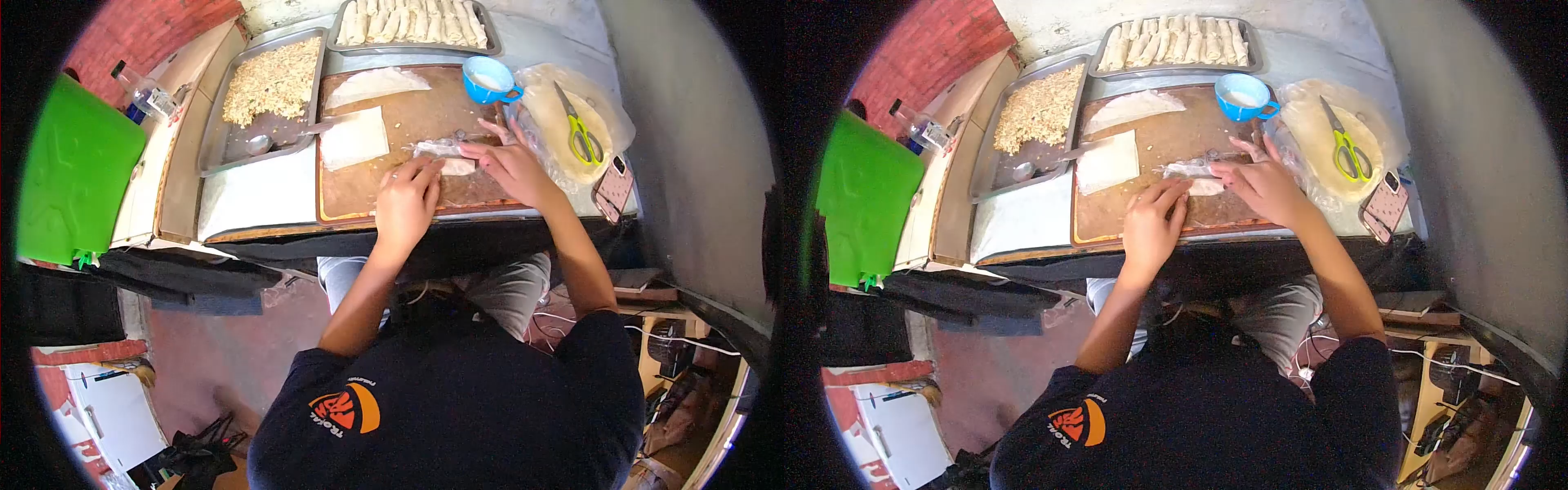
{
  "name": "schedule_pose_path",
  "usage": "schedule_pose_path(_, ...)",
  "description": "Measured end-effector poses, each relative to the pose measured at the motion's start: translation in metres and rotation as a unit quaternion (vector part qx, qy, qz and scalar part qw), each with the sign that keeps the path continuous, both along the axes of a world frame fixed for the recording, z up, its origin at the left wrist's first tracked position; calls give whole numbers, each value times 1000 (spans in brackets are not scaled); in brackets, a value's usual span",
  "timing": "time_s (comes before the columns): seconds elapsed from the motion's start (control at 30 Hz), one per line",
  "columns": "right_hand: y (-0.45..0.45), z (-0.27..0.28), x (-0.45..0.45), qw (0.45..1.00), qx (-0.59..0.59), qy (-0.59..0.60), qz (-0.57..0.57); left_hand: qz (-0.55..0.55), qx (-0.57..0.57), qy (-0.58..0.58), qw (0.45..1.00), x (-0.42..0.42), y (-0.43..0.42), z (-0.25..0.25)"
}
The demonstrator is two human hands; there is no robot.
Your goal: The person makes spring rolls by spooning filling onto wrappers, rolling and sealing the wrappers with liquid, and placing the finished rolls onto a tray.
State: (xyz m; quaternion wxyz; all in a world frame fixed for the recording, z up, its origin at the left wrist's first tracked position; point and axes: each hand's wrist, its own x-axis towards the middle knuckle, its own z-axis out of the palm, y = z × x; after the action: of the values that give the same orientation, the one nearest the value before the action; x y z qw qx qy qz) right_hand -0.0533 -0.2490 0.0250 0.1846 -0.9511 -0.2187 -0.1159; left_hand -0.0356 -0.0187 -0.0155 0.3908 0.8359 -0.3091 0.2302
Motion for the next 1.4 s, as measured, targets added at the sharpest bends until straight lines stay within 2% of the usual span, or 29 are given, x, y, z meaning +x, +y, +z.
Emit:
schedule_pose_path(0.03, -2, 1, -2, 1000, 9, 14, -7, 1, -1, -3, 1000, 0, 0, -1)
schedule_pose_path(0.13, 13, -2, 11, 998, -24, -45, 35, -1, -1, 16, 1000, -3, 0, 3)
schedule_pose_path(0.27, 47, -12, 32, 996, 28, 0, 87, 2, 14, 30, 999, -2, 3, 6)
schedule_pose_path(0.37, 42, -8, 34, 995, 39, 29, 84, -1, 12, 32, 999, -2, 3, 5)
schedule_pose_path(0.47, 11, -14, 20, 999, 20, -23, 28, -7, -22, 18, 1000, -2, 1, 4)
schedule_pose_path(0.57, -16, -16, 2, 991, 133, 16, -2, -18, -30, 22, 999, -1, 1, 4)
schedule_pose_path(0.63, -17, -16, -3, 983, 184, -12, -22, -39, -23, 66, 997, 1, 3, 6)
schedule_pose_path(0.7, -8, -14, -9, 972, 223, -46, -58, -36, 1, 52, 998, 4, 2, 9)
schedule_pose_path(0.9, 32, -12, -3, 980, 187, -57, 40, -56, 38, 53, 996, 24, 4, 14)
schedule_pose_path(0.93, 35, -14, 0, 980, 192, -52, 29, -63, 46, 56, 995, 28, 5, 13)
schedule_pose_path(1.03, 34, -17, 7, 978, 201, -42, 26, -48, 73, 84, 993, 36, 1, 14)
schedule_pose_path(1.13, 33, -24, 14, 974, 223, -45, 13, -10, 138, 234, 962, 43, -8, 29)
schedule_pose_path(1.23, 35, -31, 24, 974, 213, -72, -20, 64, 143, 68, 985, 48, -15, 15)
schedule_pose_path(1.33, 41, -34, 29, 976, 192, -93, -42, 16, 81, 40, 996, 51, -12, 13)
schedule_pose_path(1.4, 41, -32, 34, 975, 201, -87, -43, -7, 57, 71, 996, 44, -7, 18)
